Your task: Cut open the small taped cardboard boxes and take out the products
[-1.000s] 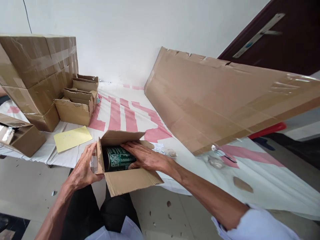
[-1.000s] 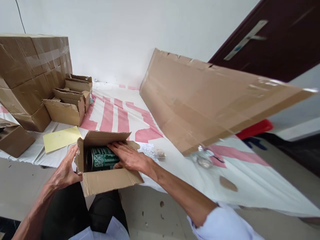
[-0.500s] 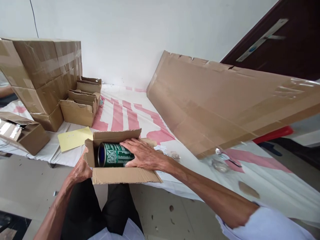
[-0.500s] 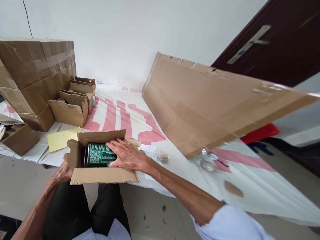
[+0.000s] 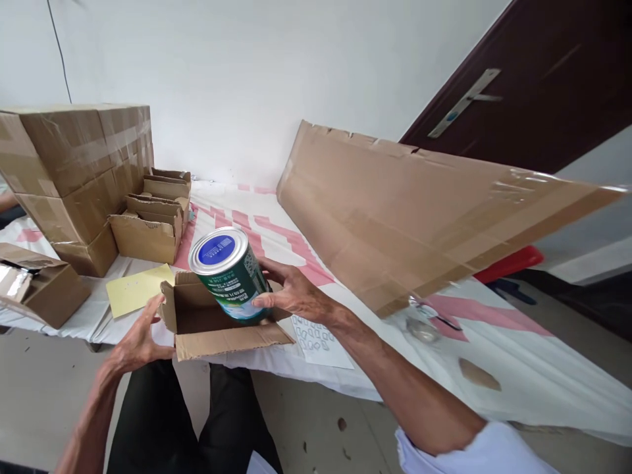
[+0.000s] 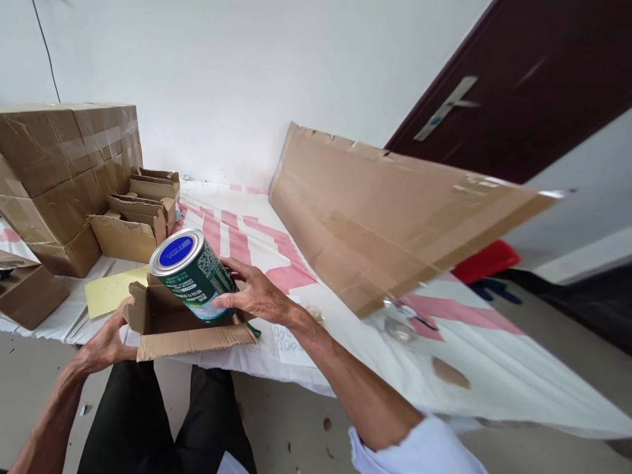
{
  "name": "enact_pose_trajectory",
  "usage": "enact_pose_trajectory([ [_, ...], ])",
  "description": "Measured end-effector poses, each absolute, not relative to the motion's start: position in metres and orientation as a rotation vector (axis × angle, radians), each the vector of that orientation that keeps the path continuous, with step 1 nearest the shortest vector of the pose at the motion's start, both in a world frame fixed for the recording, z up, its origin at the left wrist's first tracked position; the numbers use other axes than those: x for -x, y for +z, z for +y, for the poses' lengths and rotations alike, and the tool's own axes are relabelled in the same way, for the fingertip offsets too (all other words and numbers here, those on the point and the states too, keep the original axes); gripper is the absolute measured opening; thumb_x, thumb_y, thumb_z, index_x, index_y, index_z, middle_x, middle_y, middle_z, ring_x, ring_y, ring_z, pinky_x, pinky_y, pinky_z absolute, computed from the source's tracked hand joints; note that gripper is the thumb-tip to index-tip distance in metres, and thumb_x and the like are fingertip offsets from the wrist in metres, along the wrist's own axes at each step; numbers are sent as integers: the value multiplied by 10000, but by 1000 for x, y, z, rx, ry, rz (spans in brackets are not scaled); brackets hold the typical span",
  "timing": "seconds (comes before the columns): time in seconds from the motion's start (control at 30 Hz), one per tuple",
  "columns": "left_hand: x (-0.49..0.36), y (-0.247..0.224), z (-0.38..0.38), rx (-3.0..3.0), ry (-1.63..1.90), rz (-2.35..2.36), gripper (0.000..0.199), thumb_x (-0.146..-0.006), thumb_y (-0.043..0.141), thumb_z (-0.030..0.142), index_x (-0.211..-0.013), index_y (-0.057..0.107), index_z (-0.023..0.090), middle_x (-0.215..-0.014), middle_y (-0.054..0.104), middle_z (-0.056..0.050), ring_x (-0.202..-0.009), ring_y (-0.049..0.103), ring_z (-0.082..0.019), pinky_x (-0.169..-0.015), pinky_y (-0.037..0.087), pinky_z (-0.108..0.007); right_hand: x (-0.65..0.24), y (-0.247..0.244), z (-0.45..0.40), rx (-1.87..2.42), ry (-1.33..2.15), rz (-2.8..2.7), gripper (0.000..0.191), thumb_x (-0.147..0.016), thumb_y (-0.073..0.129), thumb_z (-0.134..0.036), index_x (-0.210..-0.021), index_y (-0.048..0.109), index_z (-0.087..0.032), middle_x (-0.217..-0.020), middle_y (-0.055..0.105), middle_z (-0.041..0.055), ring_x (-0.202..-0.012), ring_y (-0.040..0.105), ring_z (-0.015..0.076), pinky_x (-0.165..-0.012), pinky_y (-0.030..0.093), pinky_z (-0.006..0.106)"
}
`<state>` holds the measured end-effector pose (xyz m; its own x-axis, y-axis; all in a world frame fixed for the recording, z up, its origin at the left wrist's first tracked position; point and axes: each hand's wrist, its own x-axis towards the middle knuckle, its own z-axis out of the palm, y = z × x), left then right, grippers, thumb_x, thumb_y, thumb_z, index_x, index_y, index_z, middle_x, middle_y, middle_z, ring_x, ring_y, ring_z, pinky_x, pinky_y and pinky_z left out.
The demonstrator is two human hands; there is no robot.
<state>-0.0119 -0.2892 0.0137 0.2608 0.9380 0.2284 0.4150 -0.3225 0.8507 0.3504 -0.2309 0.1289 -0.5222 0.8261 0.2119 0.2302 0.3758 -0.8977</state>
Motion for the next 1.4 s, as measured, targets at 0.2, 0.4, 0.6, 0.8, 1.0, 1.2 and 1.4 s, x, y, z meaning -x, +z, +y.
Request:
enact_pose_trajectory([
  [0.2,33,68,-283,-1750,1424,1301,696,-865,874,489,-1494,636,310,-1582,579,-126,-1479,561,-392,-1107,603,-507,-335,125,-228,715,1376,-1802,739,-727,985,-573,-1353,759,-252,-1310,787,81,-1258,707,322,-1099,575,499],
  [0.4,-16,118,-266,-1805,1433,1011,978,-832,923,495,-1665,422,380,-1591,579,-149,-1441,601,-402,-988,637,-486,-310,138,-227,620,1454,-1670,646,-777,943,-605,-1286,785,-240,-1324,786,86,-1270,702,331,-1084,578,485],
  [0.6,-33,151,-229,-1670,1342,774,1333,-679,1021,544,-1730,214,392,-1686,471,-177,-1396,633,-436,-995,639,-509,-290,158,-221,547,1493,-1685,602,-848,868,-653,-1283,792,-244,-1323,782,81,-1263,702,313,-1141,537,506],
  [0.8,-33,174,-209,-1523,1420,710,763,-676,1011,505,-1284,636,235,-1205,777,-83,-1140,755,-334,-948,640,-439,-285,159,-213,654,1530,-1682,654,-841,805,-769,-1172,807,-205,-1215,797,103,-1211,717,329,-1083,575,496],
  [1.0,-41,163,-201,-1277,1686,802,669,-658,1001,557,-1089,600,237,-1028,751,-13,-905,748,-226,-760,625,-349,-281,155,-215,542,1492,-1537,840,-749,902,-690,-1436,650,-279,-1439,704,84,-1339,651,327,-1058,606,458],
  [1.2,-15,172,-202,-1501,1652,888,789,-596,1042,509,-1235,689,211,-1133,727,-55,-1033,716,-256,-886,619,-370,-293,170,-208,577,1330,-1541,738,-741,894,-648,-1318,680,-240,-1292,739,84,-1220,678,297,-981,617,423],
  [1.4,-11,189,-208,-1587,1469,835,1201,-473,1094,408,-1542,561,278,-1352,698,-92,-1182,718,-345,-949,648,-415,-294,192,-194,537,1320,-1545,770,-793,780,-824,-1300,681,-253,-1289,734,98,-1260,669,318,-960,631,444],
])
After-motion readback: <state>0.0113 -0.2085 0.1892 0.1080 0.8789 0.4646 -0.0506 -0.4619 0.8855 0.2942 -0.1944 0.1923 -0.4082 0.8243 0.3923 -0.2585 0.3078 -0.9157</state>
